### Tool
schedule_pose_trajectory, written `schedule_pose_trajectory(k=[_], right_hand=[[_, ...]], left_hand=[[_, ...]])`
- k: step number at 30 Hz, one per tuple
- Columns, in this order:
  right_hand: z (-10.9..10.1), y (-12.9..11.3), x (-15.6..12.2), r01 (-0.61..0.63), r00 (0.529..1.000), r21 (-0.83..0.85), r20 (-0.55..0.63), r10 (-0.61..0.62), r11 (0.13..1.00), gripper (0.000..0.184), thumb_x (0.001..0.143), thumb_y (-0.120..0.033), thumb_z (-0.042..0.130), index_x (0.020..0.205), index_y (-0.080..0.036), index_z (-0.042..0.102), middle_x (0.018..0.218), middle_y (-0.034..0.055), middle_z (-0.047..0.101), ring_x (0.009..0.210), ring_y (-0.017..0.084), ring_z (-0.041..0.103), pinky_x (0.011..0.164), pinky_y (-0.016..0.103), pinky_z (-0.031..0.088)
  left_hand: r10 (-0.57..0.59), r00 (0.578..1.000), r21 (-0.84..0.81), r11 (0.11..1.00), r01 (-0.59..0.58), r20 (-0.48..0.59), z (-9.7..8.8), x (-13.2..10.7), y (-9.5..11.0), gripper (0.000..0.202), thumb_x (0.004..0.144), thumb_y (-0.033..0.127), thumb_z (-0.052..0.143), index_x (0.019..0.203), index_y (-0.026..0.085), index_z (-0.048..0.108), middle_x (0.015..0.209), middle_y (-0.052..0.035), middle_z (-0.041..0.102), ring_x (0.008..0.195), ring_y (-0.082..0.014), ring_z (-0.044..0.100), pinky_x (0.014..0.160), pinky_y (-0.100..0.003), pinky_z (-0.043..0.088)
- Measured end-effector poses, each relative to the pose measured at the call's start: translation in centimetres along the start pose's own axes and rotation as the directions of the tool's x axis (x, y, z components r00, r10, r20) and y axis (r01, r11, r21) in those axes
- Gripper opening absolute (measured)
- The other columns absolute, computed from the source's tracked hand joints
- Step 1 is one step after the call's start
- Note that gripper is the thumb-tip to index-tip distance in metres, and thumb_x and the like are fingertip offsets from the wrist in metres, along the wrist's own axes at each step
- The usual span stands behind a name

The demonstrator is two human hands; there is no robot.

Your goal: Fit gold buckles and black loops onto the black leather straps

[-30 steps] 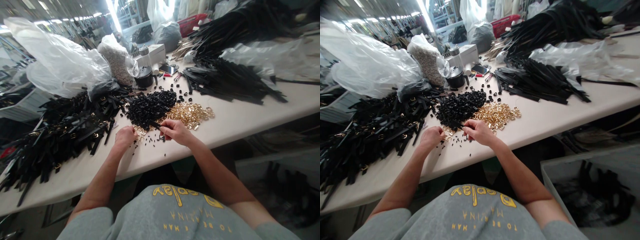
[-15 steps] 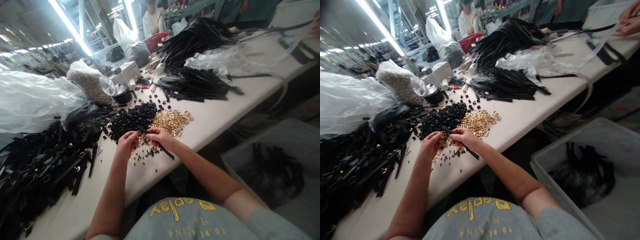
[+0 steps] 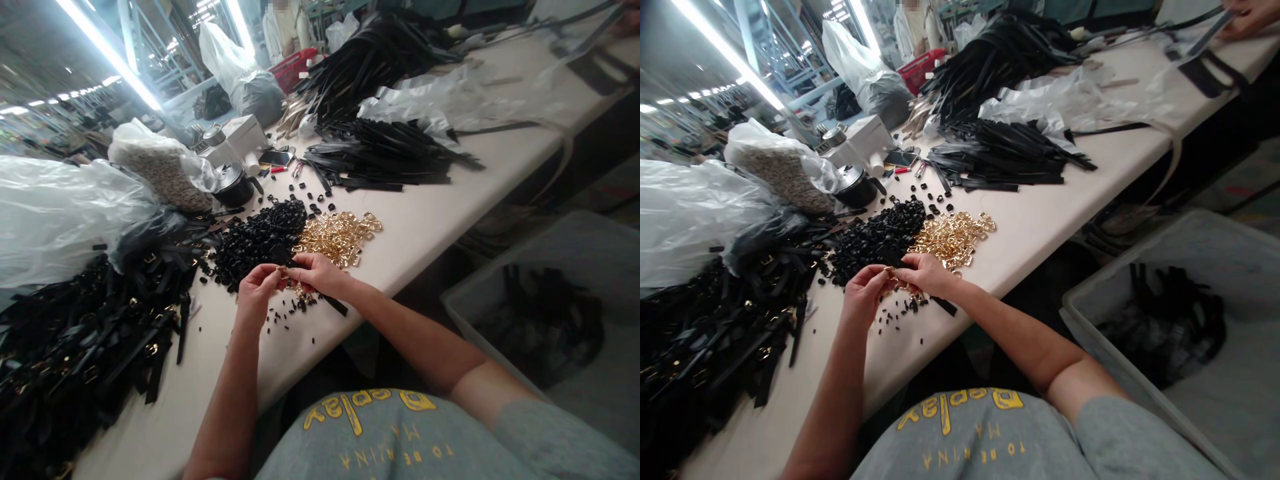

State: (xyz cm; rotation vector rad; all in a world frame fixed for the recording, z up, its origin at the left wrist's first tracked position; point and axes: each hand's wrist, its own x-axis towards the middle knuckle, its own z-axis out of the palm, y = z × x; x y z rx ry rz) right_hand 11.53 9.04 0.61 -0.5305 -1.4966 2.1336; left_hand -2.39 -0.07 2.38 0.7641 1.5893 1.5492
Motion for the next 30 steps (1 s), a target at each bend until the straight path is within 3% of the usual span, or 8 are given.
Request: schedule_pose_trajectory(k=[4,9,15,24,30], right_hand=[[0.1,0.2,-0.1,0.061,0.998,-0.114,-0.019,-0.064,0.992,0.036,0.077,-0.048,0.072,0.078,-0.017,0.054,0.063,-0.0056,0.057,0.042,0.004,0.047,0.038,0.016,0.037],[-0.2,0.3,-0.1,0.088,0.995,-0.248,-0.019,-0.095,0.965,0.02,0.094,-0.033,0.051,0.085,-0.017,0.057,0.068,-0.0042,0.06,0.042,0.004,0.049,0.04,0.016,0.037],[0.0,0.2,-0.5,0.112,0.993,-0.427,0.067,-0.092,0.897,0.016,0.095,-0.026,0.05,0.096,-0.017,0.063,0.069,-0.0043,0.061,0.043,0.004,0.05,0.044,0.016,0.039],[-0.7,-0.3,-1.1,0.114,0.971,-0.463,0.238,0.0,0.879,0.019,0.096,-0.028,0.049,0.093,-0.016,0.062,0.068,-0.0032,0.06,0.047,0.006,0.052,0.046,0.017,0.039],[-1.1,-0.1,-1.1,0.164,0.958,-0.455,0.284,-0.032,0.875,0.019,0.096,-0.03,0.049,0.092,-0.016,0.061,0.069,-0.0028,0.061,0.048,0.006,0.052,0.048,0.018,0.039]], left_hand=[[0.088,0.996,-0.005,0.996,-0.088,-0.026,0.1,0.0,-0.3,0.032,0.064,0.036,0.085,0.086,0.016,0.073,0.078,-0.0023,0.072,0.06,-0.0089,0.064,0.062,-0.021,0.054],[0.201,0.977,0.05,0.979,-0.197,-0.074,0.2,-0.3,0.0,0.03,0.064,0.032,0.086,0.086,0.016,0.074,0.08,-0.0028,0.074,0.064,-0.0104,0.065,0.065,-0.022,0.055],[0.243,0.96,0.07,0.969,-0.235,-0.137,-0.8,0.1,0.4,0.027,0.067,0.034,0.083,0.086,0.017,0.075,0.076,-0.0017,0.072,0.058,-0.008,0.062,0.059,-0.019,0.052],[0.103,0.987,0.021,0.995,-0.101,-0.123,-1.4,0.3,0.6,0.031,0.062,0.037,0.085,0.083,0.016,0.074,0.07,0.0003,0.067,0.054,-0.0043,0.055,0.052,-0.014,0.046],[-0.065,0.998,-0.128,0.99,0.063,-0.01,-0.7,0.1,0.7,0.04,0.056,0.04,0.088,0.085,0.016,0.074,0.066,0.0018,0.063,0.052,-0.0046,0.054,0.048,-0.014,0.045]])
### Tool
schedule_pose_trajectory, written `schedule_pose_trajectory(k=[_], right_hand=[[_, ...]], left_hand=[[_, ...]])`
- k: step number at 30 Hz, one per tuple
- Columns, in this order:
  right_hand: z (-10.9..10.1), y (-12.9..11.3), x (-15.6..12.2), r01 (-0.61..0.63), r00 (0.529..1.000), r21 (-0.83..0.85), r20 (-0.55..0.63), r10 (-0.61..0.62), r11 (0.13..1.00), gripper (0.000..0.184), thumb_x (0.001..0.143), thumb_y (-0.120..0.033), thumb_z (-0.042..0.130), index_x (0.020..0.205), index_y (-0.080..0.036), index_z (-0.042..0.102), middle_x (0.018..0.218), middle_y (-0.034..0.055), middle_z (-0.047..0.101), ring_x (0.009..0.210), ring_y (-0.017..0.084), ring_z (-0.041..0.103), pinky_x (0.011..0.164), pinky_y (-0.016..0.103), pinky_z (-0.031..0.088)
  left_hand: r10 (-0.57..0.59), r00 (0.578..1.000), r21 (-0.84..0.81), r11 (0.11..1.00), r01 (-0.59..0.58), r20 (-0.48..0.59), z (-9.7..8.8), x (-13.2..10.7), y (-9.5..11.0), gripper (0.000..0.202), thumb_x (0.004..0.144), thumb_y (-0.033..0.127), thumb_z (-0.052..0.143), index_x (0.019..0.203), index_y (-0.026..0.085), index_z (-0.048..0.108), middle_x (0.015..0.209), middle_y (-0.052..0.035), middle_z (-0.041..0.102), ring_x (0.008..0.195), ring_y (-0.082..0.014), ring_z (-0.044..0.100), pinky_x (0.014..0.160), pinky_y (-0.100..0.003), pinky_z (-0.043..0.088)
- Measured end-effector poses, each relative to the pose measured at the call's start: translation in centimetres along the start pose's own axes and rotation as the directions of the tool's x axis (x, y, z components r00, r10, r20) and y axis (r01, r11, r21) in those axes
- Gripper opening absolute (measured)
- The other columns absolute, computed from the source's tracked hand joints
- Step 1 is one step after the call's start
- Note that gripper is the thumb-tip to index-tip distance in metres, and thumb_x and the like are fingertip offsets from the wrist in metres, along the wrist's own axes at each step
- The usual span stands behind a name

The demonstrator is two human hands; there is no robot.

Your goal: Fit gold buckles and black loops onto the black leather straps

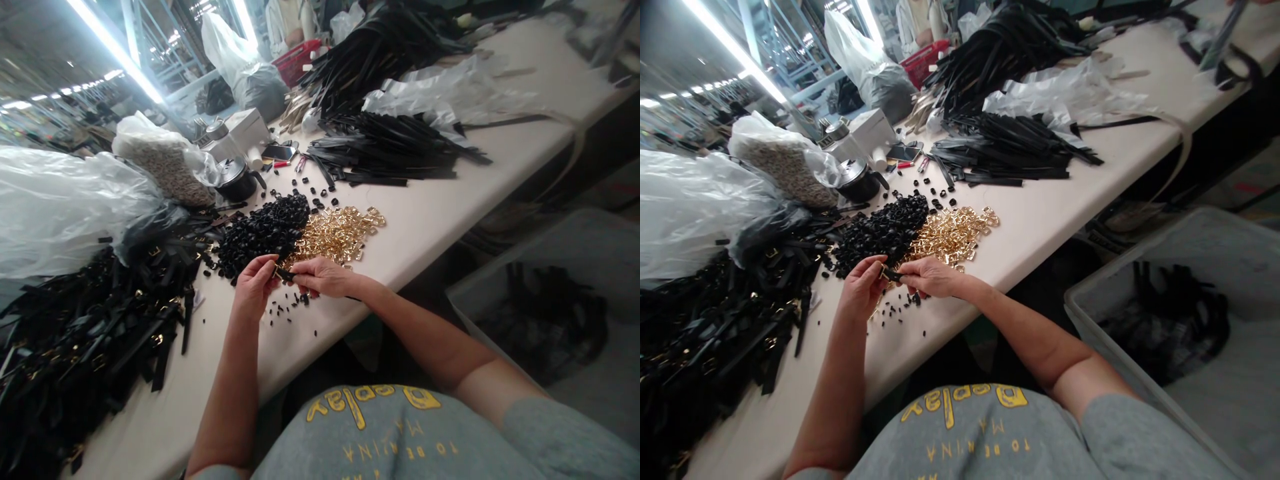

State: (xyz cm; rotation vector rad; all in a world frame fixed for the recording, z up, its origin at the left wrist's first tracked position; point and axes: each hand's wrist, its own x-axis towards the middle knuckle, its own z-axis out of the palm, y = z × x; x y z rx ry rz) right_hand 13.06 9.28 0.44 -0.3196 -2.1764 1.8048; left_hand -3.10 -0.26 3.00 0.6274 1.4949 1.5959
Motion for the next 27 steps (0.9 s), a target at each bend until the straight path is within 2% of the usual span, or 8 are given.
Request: schedule_pose_trajectory(k=[4,9,12,15,18,21,24,27], right_hand=[[0.1,-0.02,0.19,0.012,0.998,-0.032,-0.065,-0.014,0.999,0.019,0.095,-0.025,0.048,0.079,-0.016,0.055,0.067,-0.0024,0.061,0.048,0.007,0.054,0.049,0.018,0.04],[0.15,-0.07,0.24,0.028,0.991,-0.048,-0.128,-0.034,0.998,0.016,0.094,-0.021,0.045,0.082,-0.016,0.056,0.069,-0.0029,0.061,0.05,0.007,0.056,0.05,0.018,0.041],[0.04,-0.38,0.02,0.021,0.995,-0.08,-0.1,-0.029,0.997,0.013,0.087,-0.012,0.047,0.081,-0.016,0.058,0.067,-0.0026,0.062,0.053,0.008,0.058,0.052,0.018,0.042],[-0.02,-0.76,-0.18,-0.01,0.999,-0.131,-0.042,0.004,0.991,0.014,0.082,-0.009,0.047,0.081,-0.015,0.059,0.069,-0.0014,0.064,0.054,0.009,0.058,0.053,0.019,0.041],[0.16,-0.85,-0.23,-0.001,0.999,-0.163,-0.037,-0.005,0.987,0.012,0.084,-0.012,0.048,0.08,-0.015,0.059,0.069,-0.0016,0.064,0.052,0.008,0.056,0.053,0.019,0.039],[0.47,-0.62,-0.16,0.059,0.998,-0.116,-0.023,-0.062,0.991,0.018,0.093,-0.023,0.046,0.08,-0.015,0.057,0.068,-0.0023,0.061,0.051,0.007,0.054,0.052,0.019,0.038],[0.74,-0.38,-0.07,0.087,0.995,-0.098,-0.03,-0.091,0.991,0.029,0.097,-0.034,0.046,0.076,-0.016,0.055,0.066,-0.0025,0.059,0.049,0.007,0.052,0.052,0.019,0.037],[0.93,-0.39,-0.02,0.091,0.992,-0.125,-0.08,-0.102,0.988,0.032,0.097,-0.037,0.048,0.076,-0.015,0.058,0.063,-0.0026,0.059,0.049,0.007,0.051,0.054,0.019,0.036]], left_hand=[[-0.016,0.999,-0.004,1.0,0.017,0.052,0.62,-0.28,-0.37,0.04,0.059,0.039,0.087,0.09,0.017,0.075,0.069,0.0,0.066,0.053,-0.005,0.055,0.051,-0.015,0.046],[0.035,0.996,0.051,0.998,-0.039,0.08,0.83,-0.49,-0.74,0.039,0.061,0.032,0.086,0.096,0.018,0.075,0.076,-0.0016,0.07,0.059,-0.0062,0.057,0.057,-0.017,0.047],[0.046,0.996,0.083,0.995,-0.053,0.078,0.8,-0.57,-0.67,0.035,0.062,0.03,0.085,0.093,0.016,0.075,0.071,-0.0007,0.068,0.055,-0.0051,0.053,0.053,-0.017,0.043],[-0.035,0.994,0.03,0.999,0.032,0.106,0.73,-0.64,-0.43,0.034,0.058,0.027,0.085,0.088,0.015,0.075,0.06,0.0024,0.061,0.049,-0.0039,0.049,0.048,-0.016,0.04],[-0.097,0.987,-0.033,0.994,0.102,0.129,0.59,-0.62,-0.31,0.033,0.057,0.026,0.085,0.085,0.014,0.073,0.058,0.0036,0.058,0.046,-0.0033,0.047,0.049,-0.017,0.043],[-0.116,0.984,-0.063,0.99,0.126,0.136,0.5,-0.55,-0.32,0.034,0.056,0.026,0.085,0.084,0.014,0.071,0.059,0.0034,0.059,0.044,-0.003,0.046,0.05,-0.018,0.046],[-0.132,0.982,-0.065,0.988,0.142,0.137,0.61,-0.58,-0.27,0.035,0.055,0.025,0.086,0.083,0.014,0.069,0.058,0.004,0.058,0.044,-0.0028,0.047,0.048,-0.016,0.044],[-0.117,0.983,-0.05,0.991,0.125,0.142,0.85,-0.67,-0.27,0.036,0.055,0.026,0.086,0.083,0.016,0.066,0.061,0.0038,0.058,0.047,-0.0041,0.05,0.045,-0.015,0.04]])
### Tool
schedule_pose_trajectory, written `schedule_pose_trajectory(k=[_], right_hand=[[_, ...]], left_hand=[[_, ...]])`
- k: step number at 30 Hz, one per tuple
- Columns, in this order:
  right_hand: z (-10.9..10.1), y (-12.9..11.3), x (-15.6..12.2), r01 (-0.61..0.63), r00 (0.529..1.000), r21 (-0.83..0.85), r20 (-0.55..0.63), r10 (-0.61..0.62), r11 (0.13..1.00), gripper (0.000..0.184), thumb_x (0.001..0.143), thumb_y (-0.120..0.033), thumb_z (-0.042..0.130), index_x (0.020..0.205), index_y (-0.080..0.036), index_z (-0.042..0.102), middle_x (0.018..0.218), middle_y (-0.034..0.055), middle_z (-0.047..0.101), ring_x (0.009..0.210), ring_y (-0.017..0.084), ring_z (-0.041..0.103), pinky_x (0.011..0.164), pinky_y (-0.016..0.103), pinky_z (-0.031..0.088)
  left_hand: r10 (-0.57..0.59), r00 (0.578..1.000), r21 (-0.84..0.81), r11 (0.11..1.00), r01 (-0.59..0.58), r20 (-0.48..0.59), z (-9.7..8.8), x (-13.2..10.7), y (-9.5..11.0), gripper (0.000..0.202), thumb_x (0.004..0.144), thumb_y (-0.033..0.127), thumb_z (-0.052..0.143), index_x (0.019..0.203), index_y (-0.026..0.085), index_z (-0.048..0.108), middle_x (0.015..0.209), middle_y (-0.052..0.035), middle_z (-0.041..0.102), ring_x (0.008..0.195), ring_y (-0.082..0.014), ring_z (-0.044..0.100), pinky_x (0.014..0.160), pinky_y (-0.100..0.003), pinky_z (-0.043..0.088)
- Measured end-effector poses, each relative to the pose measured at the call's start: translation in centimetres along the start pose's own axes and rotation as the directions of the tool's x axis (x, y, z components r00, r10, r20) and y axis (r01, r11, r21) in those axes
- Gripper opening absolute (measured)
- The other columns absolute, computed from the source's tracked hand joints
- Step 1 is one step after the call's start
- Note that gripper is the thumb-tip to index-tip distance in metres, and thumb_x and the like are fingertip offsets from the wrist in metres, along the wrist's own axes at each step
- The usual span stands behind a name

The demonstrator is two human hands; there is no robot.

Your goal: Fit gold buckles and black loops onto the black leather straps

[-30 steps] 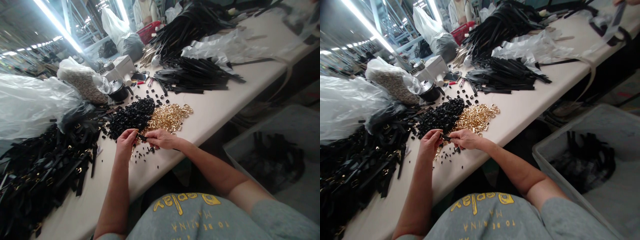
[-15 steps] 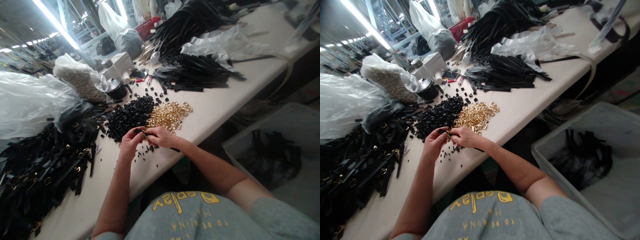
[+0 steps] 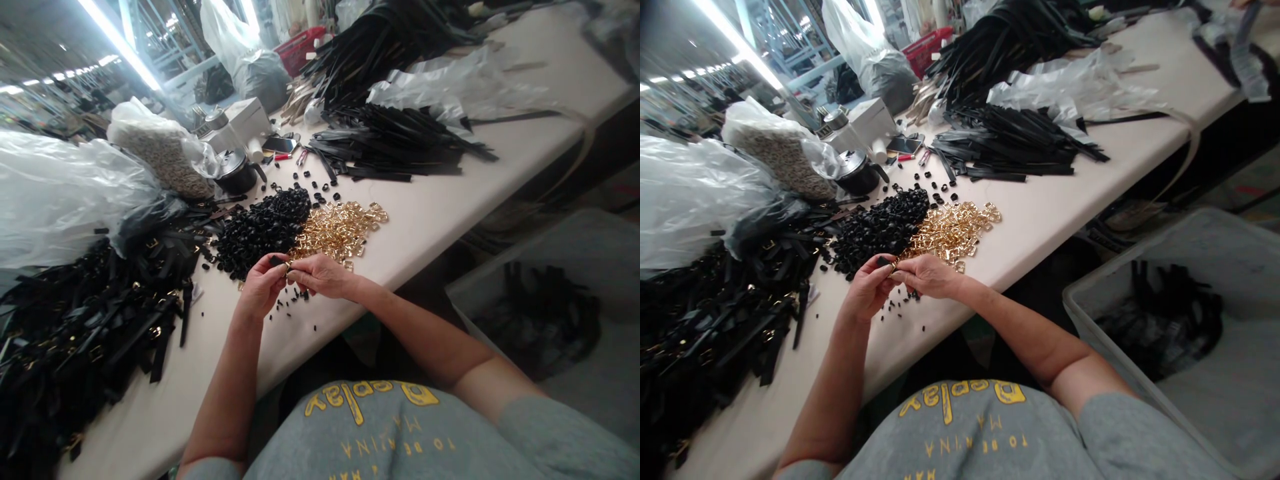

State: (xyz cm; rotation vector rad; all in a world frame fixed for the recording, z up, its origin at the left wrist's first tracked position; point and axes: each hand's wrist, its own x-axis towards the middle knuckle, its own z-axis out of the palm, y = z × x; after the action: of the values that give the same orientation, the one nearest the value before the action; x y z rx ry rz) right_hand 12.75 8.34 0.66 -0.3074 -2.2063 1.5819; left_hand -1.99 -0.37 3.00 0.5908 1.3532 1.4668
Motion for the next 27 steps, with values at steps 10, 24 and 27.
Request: schedule_pose_trajectory(k=[10,24,27], right_hand=[[-0.7,-0.6,0.1,-0.045,0.994,-0.125,-0.107,0.032,0.991,0.035,0.094,-0.035,0.051,0.068,-0.015,0.063,0.056,-0.0028,0.054,0.056,0.008,0.045,0.056,0.021,0.028],[-1.5,-1.2,0.0,-0.134,0.991,-0.295,-0.02,0.134,0.946,0.024,0.092,-0.023,0.053,0.071,-0.015,0.063,0.059,-0.0021,0.057,0.055,0.009,0.042,0.056,0.024,0.023],[-1.5,-1.4,-0.1,-0.151,0.988,-0.284,-0.027,0.15,0.947,0.024,0.094,-0.023,0.051,0.075,-0.015,0.064,0.059,-0.002,0.057,0.055,0.009,0.043,0.057,0.024,0.024]], left_hand=[[0.092,0.995,0.028,0.995,-0.093,0.028,0.1,-0.2,-0.5,0.031,0.062,0.03,0.082,0.08,0.018,0.06,0.064,0.0034,0.059,0.051,-0.0054,0.053,0.05,-0.016,0.044],[0.151,0.975,0.032,0.989,-0.148,-0.166,-0.9,0.9,-0.4,0.03,0.056,0.027,0.082,0.073,0.017,0.06,0.062,0.0037,0.059,0.048,-0.0047,0.051,0.045,-0.015,0.041],[0.15,0.968,-0.022,0.987,-0.158,-0.2,-1.4,1.1,-0.3,0.03,0.056,0.027,0.083,0.072,0.017,0.06,0.066,0.0035,0.06,0.05,-0.0039,0.053,0.047,-0.014,0.044]])
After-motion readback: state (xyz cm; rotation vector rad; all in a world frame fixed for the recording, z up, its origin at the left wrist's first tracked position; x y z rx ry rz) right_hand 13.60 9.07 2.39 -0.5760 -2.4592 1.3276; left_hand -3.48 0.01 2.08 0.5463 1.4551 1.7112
